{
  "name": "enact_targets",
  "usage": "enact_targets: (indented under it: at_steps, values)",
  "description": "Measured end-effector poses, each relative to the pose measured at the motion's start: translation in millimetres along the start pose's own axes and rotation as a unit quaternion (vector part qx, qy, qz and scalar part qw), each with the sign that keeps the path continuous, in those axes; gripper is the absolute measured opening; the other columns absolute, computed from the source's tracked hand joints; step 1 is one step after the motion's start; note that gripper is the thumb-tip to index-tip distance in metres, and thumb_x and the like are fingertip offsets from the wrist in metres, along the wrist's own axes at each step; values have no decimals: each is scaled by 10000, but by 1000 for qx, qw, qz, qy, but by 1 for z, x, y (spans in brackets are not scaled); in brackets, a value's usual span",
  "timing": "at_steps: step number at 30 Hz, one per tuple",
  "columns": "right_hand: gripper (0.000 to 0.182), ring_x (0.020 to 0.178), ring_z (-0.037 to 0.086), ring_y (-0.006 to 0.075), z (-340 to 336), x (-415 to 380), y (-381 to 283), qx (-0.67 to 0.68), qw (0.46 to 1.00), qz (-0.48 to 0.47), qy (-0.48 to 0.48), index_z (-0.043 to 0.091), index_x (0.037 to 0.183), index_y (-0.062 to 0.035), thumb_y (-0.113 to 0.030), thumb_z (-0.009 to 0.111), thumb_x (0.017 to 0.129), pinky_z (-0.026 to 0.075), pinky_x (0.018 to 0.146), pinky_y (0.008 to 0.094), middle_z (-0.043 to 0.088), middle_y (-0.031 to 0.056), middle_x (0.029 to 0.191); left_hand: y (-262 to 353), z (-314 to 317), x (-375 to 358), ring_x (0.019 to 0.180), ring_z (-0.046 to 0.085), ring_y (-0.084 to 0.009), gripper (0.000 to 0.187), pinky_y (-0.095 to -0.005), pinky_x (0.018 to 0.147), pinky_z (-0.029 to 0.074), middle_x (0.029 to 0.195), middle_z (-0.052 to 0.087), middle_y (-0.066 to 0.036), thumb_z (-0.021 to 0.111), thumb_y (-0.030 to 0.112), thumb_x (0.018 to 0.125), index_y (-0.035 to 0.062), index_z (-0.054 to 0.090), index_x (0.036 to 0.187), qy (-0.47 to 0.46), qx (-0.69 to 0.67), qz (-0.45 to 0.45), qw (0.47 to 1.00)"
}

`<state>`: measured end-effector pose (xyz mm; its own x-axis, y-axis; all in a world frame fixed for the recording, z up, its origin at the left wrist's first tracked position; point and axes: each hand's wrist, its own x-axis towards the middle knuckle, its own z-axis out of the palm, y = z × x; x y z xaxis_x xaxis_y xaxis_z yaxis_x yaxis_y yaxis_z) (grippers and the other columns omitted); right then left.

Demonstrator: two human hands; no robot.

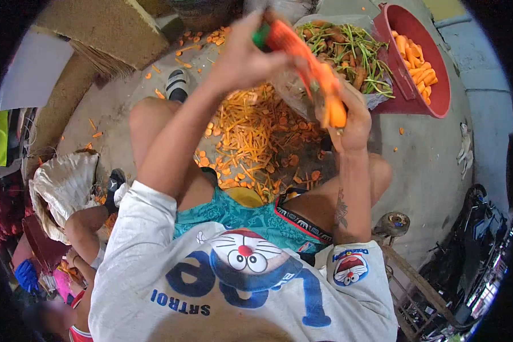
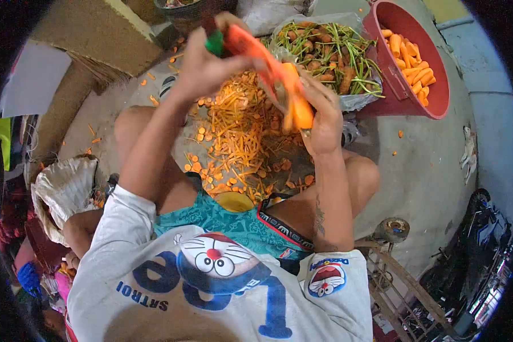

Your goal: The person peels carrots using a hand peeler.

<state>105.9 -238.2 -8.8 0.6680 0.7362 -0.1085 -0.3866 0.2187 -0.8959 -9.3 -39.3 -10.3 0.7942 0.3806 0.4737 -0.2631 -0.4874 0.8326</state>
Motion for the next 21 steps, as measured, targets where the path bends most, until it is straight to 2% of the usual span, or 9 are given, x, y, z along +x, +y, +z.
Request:
enact_targets:
  at_steps: [3, 6, 8, 10, 11, 15, 18, 19, 21]
  values:
    - [450, 1006, 674, 157, -20, 3, 1, 45, 995, 64, -63, 570, 1355, 102, -172, 571, 998, 529, 922, 305, 692, 125, 1180, -30, -31, 20, 767, 631, -80, 479, -265, 705, 535, 845, 658, 8, 932, 142, 712, 61, 593, 1040, 134, -100, -82, 983]
    - [430, 962, 684, 157, -29, 14, 7, 193, 960, 76, -189, 591, 1325, 98, -178, 572, 996, 557, 842, 291, 695, 119, 1165, -3, -3, 1, 784, 634, -82, 477, -263, 711, 534, 862, 662, 10, 930, 131, 712, 64, 600, 1050, 95, -21, -54, 994]
    - [401, 852, 680, 141, -5, 8, 3, 32, 998, 19, 45, 611, 1300, 74, -194, 558, 1007, 558, 706, 261, 697, 93, 1092, 8, 10, -6, 806, 633, -81, 482, -262, 716, 531, 876, 662, 17, 930, 133, 712, 67, 601, 1058, 39, -16, 10, 999]
    - [385, 832, 668, 136, -9, 5, 3, 16, 1000, 14, 17, 601, 1292, 53, -218, 547, 1023, 539, 676, 261, 677, 80, 1033, 16, 10, -4, 821, 631, -72, 463, -255, 719, 528, 888, 665, 20, 919, 120, 728, 71, 599, 1059, -21, 22, 38, 999]
    - [370, 812, 656, 132, -10, 3, 4, 2, 1000, 7, -15, 592, 1283, 31, -242, 536, 1040, 520, 645, 262, 657, 68, 973, 2, 3, 0, 811, 633, -69, 429, -249, 720, 528, 886, 668, 16, 902, 104, 750, 71, 598, 1050, 7, -42, -37, 998]
    - [370, 828, 670, 154, -17, 2, 1, 68, 992, 67, -85, 592, 1277, 50, -223, 543, 1032, 540, 723, 276, 676, 81, 1024, -26, -27, 16, 834, 630, -70, 388, -257, 735, 528, 895, 667, 6, 873, 92, 790, 62, 586, 1050, 128, -33, -62, 989]
    - [382, 801, 664, 159, -18, 9, 6, 90, 992, 61, -68, 590, 1280, 60, -221, 550, 1025, 530, 710, 273, 672, 84, 1013, 1, 9, -7, 848, 616, -77, 394, -274, 753, 523, 902, 654, 9, 869, 91, 781, 61, 583, 1050, 82, -41, 4, 996]
    - [367, 759, 637, 150, -2, 6, 2, 46, 998, 33, -2, 590, 1260, 48, -235, 543, 1030, 502, 656, 273, 653, 77, 973, 20, 15, -13, 848, 601, -84, 395, -286, 770, 518, 902, 641, 17, 871, 87, 757, 64, 590, 1034, -18, -84, -36, 996]
    - [354, 717, 609, 141, 0, 3, 2, 0, 998, 9, 65, 589, 1240, 35, -248, 535, 1035, 473, 601, 273, 635, 70, 933, 13, 11, -7, 838, 598, -79, 398, -277, 757, 516, 895, 641, 19, 880, 90, 750, 65, 595, 1028, -7, -49, -14, 999]
